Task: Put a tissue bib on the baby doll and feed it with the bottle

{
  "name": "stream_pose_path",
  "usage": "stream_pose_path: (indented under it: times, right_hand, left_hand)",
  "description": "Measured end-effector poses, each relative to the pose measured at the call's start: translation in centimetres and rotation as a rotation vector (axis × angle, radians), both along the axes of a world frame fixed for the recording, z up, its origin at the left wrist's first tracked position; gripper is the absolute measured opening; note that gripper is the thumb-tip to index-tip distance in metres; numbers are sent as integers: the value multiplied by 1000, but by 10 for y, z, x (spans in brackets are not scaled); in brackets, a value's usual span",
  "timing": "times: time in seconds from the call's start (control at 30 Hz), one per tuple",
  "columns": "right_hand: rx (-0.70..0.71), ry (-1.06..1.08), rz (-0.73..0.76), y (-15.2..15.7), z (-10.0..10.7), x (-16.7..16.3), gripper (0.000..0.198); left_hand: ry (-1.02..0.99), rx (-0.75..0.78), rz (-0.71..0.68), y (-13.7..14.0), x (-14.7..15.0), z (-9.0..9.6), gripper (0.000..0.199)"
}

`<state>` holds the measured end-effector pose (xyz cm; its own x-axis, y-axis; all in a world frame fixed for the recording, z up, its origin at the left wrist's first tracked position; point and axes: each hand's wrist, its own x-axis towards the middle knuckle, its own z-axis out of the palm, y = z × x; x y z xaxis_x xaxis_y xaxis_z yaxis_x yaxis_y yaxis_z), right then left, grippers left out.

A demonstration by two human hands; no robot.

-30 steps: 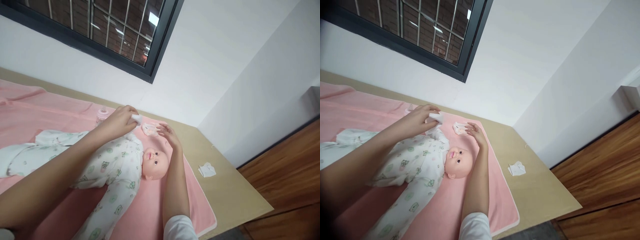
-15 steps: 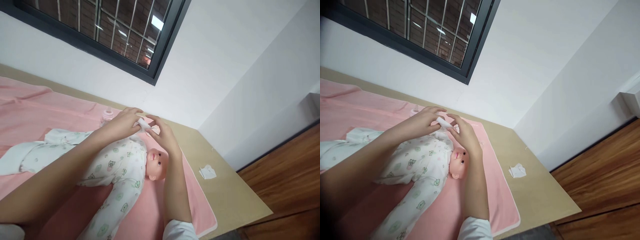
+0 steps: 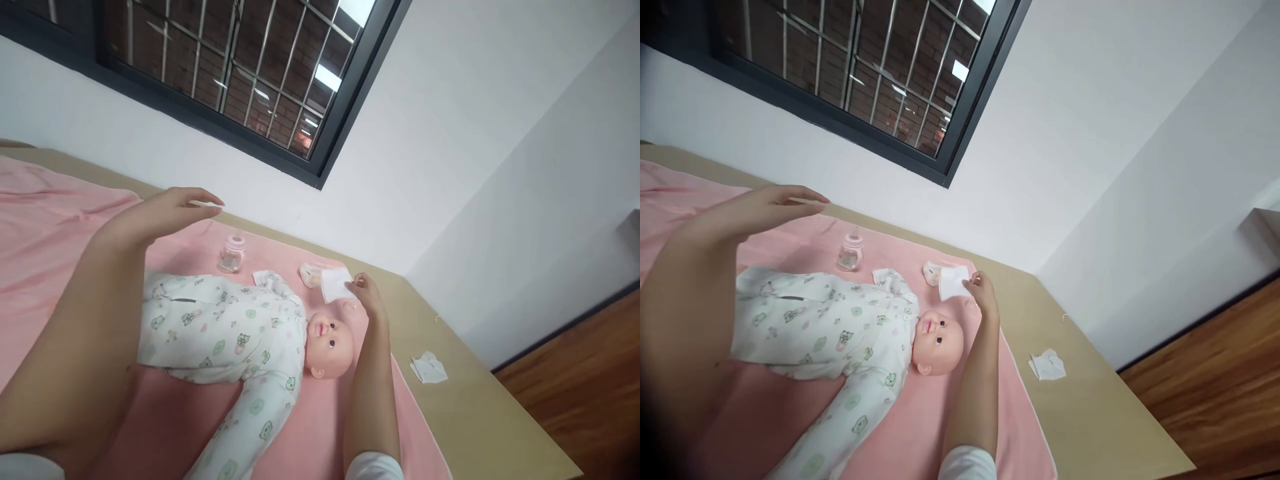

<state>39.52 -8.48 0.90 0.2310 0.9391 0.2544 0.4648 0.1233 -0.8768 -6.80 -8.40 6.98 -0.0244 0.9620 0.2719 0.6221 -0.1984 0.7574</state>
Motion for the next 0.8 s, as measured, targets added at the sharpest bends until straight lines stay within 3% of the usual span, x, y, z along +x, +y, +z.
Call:
stream_pose_path:
  times: [0.13, 0.27, 0.47, 0.6, 0.7, 0.8]
  right_hand:
    - [-43, -46, 59, 4, -7, 5, 28]
    - [13, -78, 54, 5, -11, -2, 30]
    - [66, -145, 71, 36, -16, -9, 29]
    - [86, 0, 117, 66, -12, -11, 31]
    - [13, 164, 117, 81, -12, -12, 37]
    - [-104, 166, 48, 91, -19, -14, 33]
  left_hand:
    - [119, -140, 111, 17, -4, -10, 42]
    - [155, -239, 30, 26, 3, -15, 45]
    - [93, -174, 24, 23, 4, -12, 45]
    - [101, -123, 19, 18, 4, -8, 48]
    - [110, -116, 19, 17, 4, -8, 49]
    - [136, -117, 12, 18, 5, -9, 50]
